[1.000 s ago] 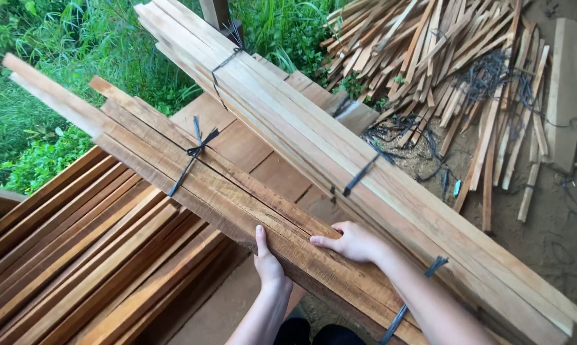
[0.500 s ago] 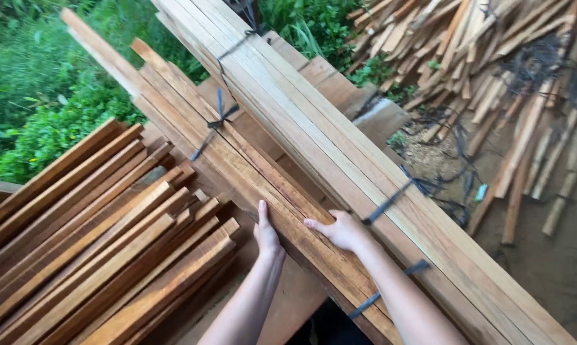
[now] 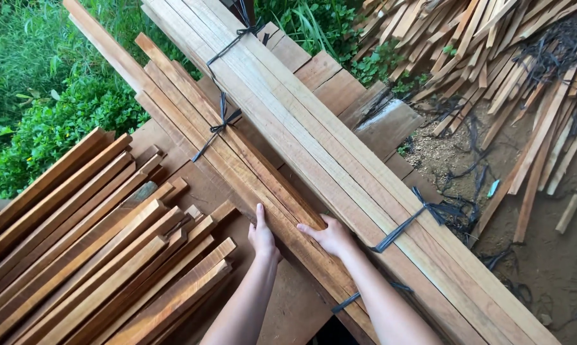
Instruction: The person ties a bundle of wooden planks with a black strap, securing it with a knot. They then lift the bundle and place it on top of other stacked wood bundles. Finally, the person arranges loose wooden planks on a wooden workbench.
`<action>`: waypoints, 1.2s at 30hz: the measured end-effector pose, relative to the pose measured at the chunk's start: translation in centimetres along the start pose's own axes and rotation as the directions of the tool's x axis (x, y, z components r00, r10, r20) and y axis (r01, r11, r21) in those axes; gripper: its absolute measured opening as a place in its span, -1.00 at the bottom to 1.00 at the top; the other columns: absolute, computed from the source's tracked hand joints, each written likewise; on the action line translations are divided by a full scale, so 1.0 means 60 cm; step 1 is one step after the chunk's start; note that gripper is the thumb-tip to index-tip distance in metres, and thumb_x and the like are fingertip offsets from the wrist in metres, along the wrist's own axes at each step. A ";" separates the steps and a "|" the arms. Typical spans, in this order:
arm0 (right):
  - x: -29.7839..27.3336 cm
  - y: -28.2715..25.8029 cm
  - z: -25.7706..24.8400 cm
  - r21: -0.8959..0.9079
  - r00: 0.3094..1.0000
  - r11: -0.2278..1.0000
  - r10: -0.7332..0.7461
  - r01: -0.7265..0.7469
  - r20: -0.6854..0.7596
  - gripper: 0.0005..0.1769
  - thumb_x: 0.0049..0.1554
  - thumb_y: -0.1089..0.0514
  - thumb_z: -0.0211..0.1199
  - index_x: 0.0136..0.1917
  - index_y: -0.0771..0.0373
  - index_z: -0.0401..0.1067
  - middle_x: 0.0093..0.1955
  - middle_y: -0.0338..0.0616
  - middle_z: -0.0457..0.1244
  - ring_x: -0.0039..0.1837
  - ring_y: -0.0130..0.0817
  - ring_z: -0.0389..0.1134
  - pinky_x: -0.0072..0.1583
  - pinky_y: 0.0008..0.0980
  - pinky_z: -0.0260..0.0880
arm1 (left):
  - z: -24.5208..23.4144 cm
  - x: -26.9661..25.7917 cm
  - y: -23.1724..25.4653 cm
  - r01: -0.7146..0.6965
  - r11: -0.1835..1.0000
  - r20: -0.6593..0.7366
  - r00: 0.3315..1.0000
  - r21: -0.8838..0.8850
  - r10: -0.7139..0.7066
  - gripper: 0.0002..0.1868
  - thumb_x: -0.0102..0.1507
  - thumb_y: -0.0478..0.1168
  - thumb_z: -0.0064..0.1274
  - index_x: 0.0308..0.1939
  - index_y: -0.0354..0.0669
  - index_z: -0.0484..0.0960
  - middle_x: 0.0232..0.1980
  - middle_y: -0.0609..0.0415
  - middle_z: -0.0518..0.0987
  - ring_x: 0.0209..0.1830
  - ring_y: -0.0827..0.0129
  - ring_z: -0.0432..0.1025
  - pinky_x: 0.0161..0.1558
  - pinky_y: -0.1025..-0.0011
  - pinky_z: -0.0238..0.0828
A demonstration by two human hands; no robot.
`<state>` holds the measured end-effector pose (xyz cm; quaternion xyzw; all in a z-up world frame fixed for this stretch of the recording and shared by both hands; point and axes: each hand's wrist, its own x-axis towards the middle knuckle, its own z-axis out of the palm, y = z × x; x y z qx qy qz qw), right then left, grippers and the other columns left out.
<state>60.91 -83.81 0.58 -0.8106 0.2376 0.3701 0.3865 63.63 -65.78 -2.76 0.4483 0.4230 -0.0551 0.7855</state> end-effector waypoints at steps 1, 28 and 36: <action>0.003 -0.005 -0.002 0.004 1.000 1.000 0.000 0.000 0.003 0.37 -0.24 -0.71 0.23 0.57 0.21 0.17 0.52 0.06 0.22 0.52 -0.09 0.29 0.48 -0.07 0.29 | 0.002 0.004 0.002 -0.001 1.000 -0.001 1.000 0.005 0.001 -0.16 0.19 0.19 0.16 0.34 -0.36 0.38 0.29 -0.16 0.54 0.22 0.13 0.49 0.27 0.17 0.43; -0.018 0.080 0.044 -0.266 0.917 0.948 -0.256 0.176 -0.307 0.35 -0.05 -0.67 0.25 0.60 0.29 -0.13 0.64 0.20 -0.05 0.55 0.04 0.02 0.43 0.00 0.07 | -0.040 -0.018 -0.029 -0.106 0.835 0.026 0.994 0.539 0.109 -0.33 0.26 0.09 0.08 0.39 -0.14 0.48 0.17 -0.11 0.68 0.17 0.21 0.56 0.24 0.23 0.41; -0.005 0.110 0.028 -0.278 0.990 0.956 0.054 -0.089 -0.130 0.41 -0.13 -0.82 0.08 0.64 0.16 -0.02 0.56 0.10 0.11 0.54 -0.05 0.21 0.41 -0.09 0.34 | -0.086 -0.040 -0.118 0.102 0.820 0.065 0.984 0.563 -0.168 -0.33 0.32 0.22 -0.01 0.27 -0.24 0.56 0.13 0.07 0.61 -0.04 0.40 0.41 -0.06 0.42 0.35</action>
